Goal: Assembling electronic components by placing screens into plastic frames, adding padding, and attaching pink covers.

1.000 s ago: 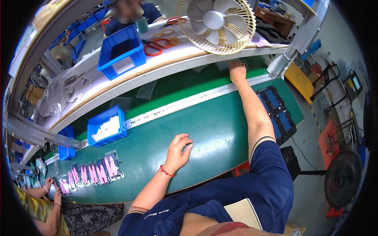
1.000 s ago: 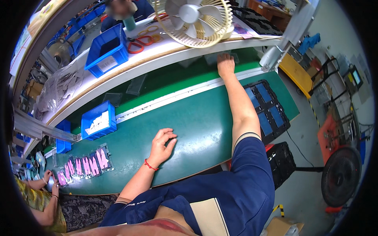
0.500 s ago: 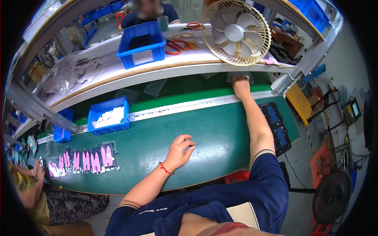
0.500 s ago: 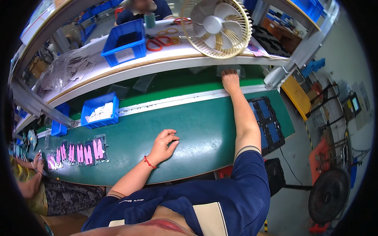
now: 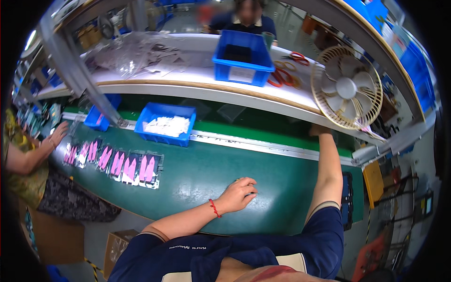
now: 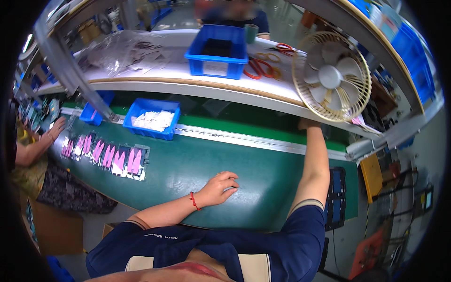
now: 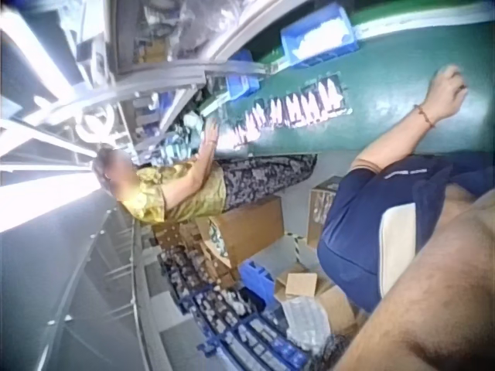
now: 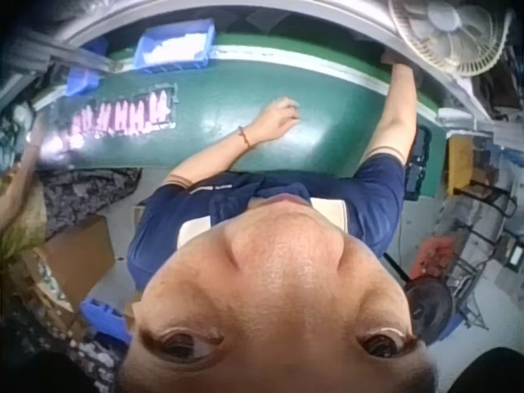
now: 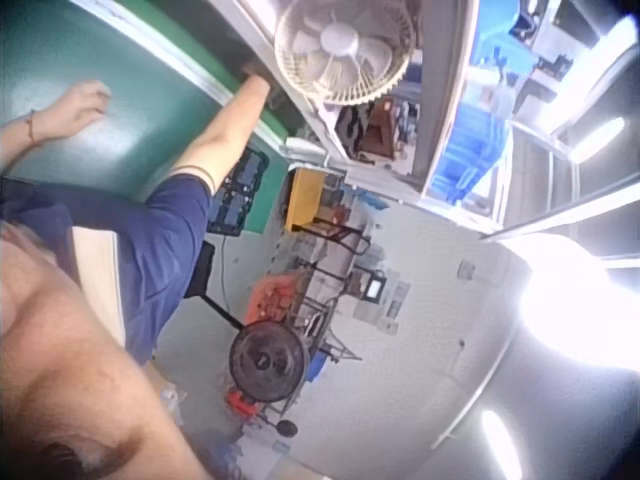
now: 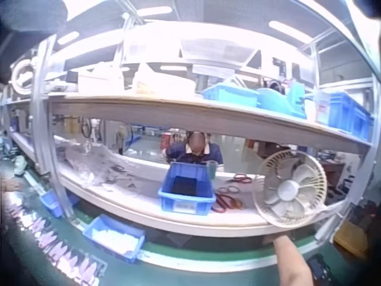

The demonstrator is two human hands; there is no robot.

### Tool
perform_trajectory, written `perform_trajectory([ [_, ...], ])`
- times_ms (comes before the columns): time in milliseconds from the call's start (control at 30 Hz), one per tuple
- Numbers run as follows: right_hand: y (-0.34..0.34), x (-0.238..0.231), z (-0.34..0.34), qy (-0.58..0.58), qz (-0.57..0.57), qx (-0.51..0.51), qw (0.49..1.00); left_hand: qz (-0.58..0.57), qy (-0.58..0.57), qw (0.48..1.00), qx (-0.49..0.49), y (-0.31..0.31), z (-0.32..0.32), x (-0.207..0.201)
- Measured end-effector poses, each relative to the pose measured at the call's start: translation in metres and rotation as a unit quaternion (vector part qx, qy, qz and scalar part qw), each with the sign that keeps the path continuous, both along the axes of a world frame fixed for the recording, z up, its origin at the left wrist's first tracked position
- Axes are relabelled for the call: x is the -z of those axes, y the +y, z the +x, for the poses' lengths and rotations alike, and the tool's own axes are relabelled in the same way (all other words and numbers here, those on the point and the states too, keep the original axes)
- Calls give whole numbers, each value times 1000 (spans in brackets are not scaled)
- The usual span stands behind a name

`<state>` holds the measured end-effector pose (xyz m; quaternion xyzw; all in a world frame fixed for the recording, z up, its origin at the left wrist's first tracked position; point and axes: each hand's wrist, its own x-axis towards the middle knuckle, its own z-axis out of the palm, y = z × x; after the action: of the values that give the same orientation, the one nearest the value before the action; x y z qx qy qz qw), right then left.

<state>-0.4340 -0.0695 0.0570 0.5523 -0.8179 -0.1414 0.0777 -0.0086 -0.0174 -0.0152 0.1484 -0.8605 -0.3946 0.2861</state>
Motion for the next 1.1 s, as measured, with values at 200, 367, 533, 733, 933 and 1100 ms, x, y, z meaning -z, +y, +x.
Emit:
perform_trajectory([
  [200,-1,-7,16,-8,-17,53,998,2,5,1000,-3,-2,-1,-2],
  [367,78,-36,123,-123,-363,-97,919,14,29,999,-8,1,-6,2],
  [533,129,-8,208,-200,-506,-108,832,487,119,865,-21,13,-32,14],
  [733,152,32,292,-466,-554,-12,689,679,228,698,-21,11,-34,-12],
  [933,164,46,292,-354,-439,-77,822,583,169,791,-77,2,-25,-10],
  [1100,159,44,299,-422,-439,-62,790,560,151,813,-48,8,-22,0],
])
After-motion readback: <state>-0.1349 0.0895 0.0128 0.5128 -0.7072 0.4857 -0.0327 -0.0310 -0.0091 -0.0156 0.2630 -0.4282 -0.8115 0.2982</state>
